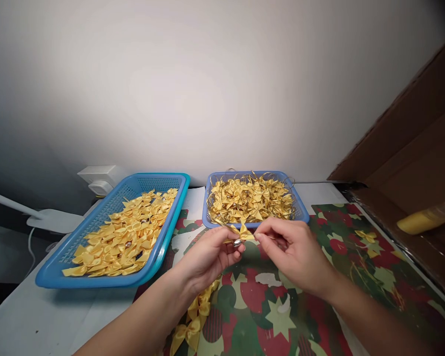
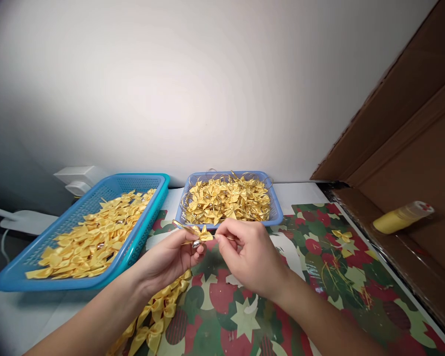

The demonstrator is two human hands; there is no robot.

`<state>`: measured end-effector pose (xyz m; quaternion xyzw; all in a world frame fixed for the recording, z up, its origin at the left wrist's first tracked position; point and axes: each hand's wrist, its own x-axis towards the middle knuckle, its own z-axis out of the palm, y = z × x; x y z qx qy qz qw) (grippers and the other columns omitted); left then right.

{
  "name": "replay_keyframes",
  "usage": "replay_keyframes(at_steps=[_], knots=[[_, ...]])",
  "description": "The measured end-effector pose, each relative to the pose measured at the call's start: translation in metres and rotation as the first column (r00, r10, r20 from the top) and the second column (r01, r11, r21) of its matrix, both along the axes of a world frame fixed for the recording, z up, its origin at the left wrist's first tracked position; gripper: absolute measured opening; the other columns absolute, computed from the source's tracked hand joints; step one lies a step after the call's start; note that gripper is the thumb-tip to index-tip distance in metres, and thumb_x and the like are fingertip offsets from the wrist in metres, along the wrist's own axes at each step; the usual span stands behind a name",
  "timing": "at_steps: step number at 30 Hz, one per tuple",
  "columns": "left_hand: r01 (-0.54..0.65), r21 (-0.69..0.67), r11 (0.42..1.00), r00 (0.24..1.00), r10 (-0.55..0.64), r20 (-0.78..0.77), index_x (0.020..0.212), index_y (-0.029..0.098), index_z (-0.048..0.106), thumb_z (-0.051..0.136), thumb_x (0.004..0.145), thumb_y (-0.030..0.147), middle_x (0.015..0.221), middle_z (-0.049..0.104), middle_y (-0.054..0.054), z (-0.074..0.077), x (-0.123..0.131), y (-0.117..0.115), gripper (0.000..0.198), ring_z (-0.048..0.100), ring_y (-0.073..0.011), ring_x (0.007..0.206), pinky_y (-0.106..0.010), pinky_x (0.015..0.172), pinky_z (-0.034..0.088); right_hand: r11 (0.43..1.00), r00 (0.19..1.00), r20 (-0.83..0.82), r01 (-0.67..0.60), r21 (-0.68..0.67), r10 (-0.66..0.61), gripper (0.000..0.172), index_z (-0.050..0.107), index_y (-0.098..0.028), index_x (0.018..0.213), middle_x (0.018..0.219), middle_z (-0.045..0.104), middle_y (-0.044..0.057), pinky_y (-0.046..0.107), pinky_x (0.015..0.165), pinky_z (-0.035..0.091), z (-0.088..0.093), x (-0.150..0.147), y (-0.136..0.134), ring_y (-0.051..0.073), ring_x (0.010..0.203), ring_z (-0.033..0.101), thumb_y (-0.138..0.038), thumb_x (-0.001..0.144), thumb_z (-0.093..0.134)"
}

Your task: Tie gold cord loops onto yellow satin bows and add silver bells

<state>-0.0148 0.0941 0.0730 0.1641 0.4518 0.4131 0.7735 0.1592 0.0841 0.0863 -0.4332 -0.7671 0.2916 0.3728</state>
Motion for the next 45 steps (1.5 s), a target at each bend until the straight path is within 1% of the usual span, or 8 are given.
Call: replay_keyframes(at_steps=[4, 15, 19, 23, 27, 32, 37, 45], knots=[[0.011, 0.006, 1.000, 1.000, -0.011, 0.019, 0.064, 0.010, 0.062, 0.057, 0.066, 0.003, 0.060, 0.062, -0.003, 0.000, -0.002, 0.000, 0.009, 0.058, -0.0079, 0.048, -0.016, 0.047, 0.049, 1.000, 1.000, -0.017, -0.011, -0.014, 0.010, 0.017, 0.060, -0.018, 0.074, 0.059, 0.052, -0.003, 0.022, 0.048, 0.032, 0.000, 0.002, 0.005, 0.010, 0.053, 0.043, -0.013, 0.088, 0.052], [0.052, 0.010, 0.999, 0.999, -0.052, 0.009, 0.060, 0.012, 0.059, 0.058, 0.062, 0.005, 0.058, 0.061, -0.002, -0.001, -0.001, 0.000, 0.007, 0.055, -0.0072, 0.048, -0.015, 0.046, 0.047, 0.978, 0.994, 0.103, -0.046, 0.201, 0.025, 0.019, 0.061, -0.016, 0.077, 0.066, 0.058, 0.000, 0.023, 0.059, 0.038, 0.003, 0.004, 0.001, 0.011, 0.061, 0.052, -0.008, 0.090, 0.048], [0.027, 0.030, 0.999, 1.000, -0.027, 0.003, 0.061, 0.012, 0.059, 0.062, 0.063, 0.006, 0.058, 0.059, -0.001, -0.003, -0.001, 0.000, 0.007, 0.055, -0.0075, 0.050, -0.016, 0.049, 0.048, 0.988, 0.998, 0.061, -0.004, 0.157, -0.006, 0.020, 0.060, -0.017, 0.075, 0.063, 0.055, -0.001, 0.023, 0.055, 0.036, -0.001, 0.001, 0.001, 0.011, 0.057, 0.049, -0.010, 0.090, 0.048], [-0.066, 0.103, 0.992, 0.998, 0.066, 0.002, 0.058, 0.013, 0.057, 0.069, 0.060, 0.010, 0.056, 0.058, 0.000, -0.004, 0.003, -0.002, 0.013, 0.057, -0.0085, 0.054, -0.017, 0.053, 0.048, 0.998, 0.998, -0.034, 0.048, 0.038, -0.046, 0.019, 0.058, -0.018, 0.072, 0.059, 0.050, -0.003, 0.022, 0.050, 0.034, -0.009, -0.004, 0.001, 0.010, 0.052, 0.044, -0.015, 0.090, 0.050], [-0.145, 0.174, 0.974, 0.989, 0.149, -0.009, 0.058, 0.013, 0.056, 0.074, 0.058, 0.014, 0.055, 0.058, 0.001, -0.005, 0.009, -0.005, 0.018, 0.057, -0.0093, 0.055, -0.019, 0.054, 0.047, 0.996, 0.989, -0.117, 0.088, -0.027, -0.091, 0.019, 0.057, -0.018, 0.071, 0.057, 0.048, -0.004, 0.021, 0.047, 0.034, -0.014, -0.011, 0.000, 0.009, 0.051, 0.042, -0.019, 0.089, 0.050], [-0.189, 0.193, 0.963, 0.980, 0.197, -0.025, 0.060, 0.013, 0.056, 0.077, 0.054, 0.016, 0.058, 0.061, 0.001, -0.005, 0.011, -0.005, 0.021, 0.056, -0.0088, 0.054, -0.019, 0.053, 0.046, 0.993, 0.984, -0.146, 0.089, -0.080, -0.100, 0.019, 0.057, -0.017, 0.071, 0.058, 0.047, -0.004, 0.020, 0.047, 0.033, -0.016, -0.012, 0.001, 0.009, 0.051, 0.041, -0.020, 0.089, 0.050], [-0.148, 0.193, 0.970, 0.988, 0.152, -0.002, 0.061, 0.011, 0.060, 0.073, 0.054, 0.013, 0.057, 0.060, 0.000, -0.005, 0.009, -0.005, 0.015, 0.056, -0.0078, 0.054, -0.017, 0.051, 0.045, 0.998, 0.994, -0.087, 0.057, -0.036, -0.060, 0.020, 0.058, -0.018, 0.070, 0.058, 0.050, -0.003, 0.021, 0.049, 0.033, -0.010, -0.006, 0.003, 0.010, 0.053, 0.043, -0.017, 0.089, 0.051], [-0.116, 0.130, 0.985, 0.993, 0.119, -0.013, 0.058, 0.014, 0.054, 0.068, 0.055, 0.011, 0.052, 0.054, 0.003, -0.004, 0.007, -0.004, 0.015, 0.056, -0.0080, 0.051, -0.017, 0.050, 0.045, 0.997, 0.999, 0.029, 0.022, 0.072, -0.024, 0.019, 0.060, -0.018, 0.073, 0.060, 0.057, -0.002, 0.023, 0.051, 0.035, -0.002, 0.001, 0.006, 0.011, 0.054, 0.048, -0.015, 0.089, 0.052]])
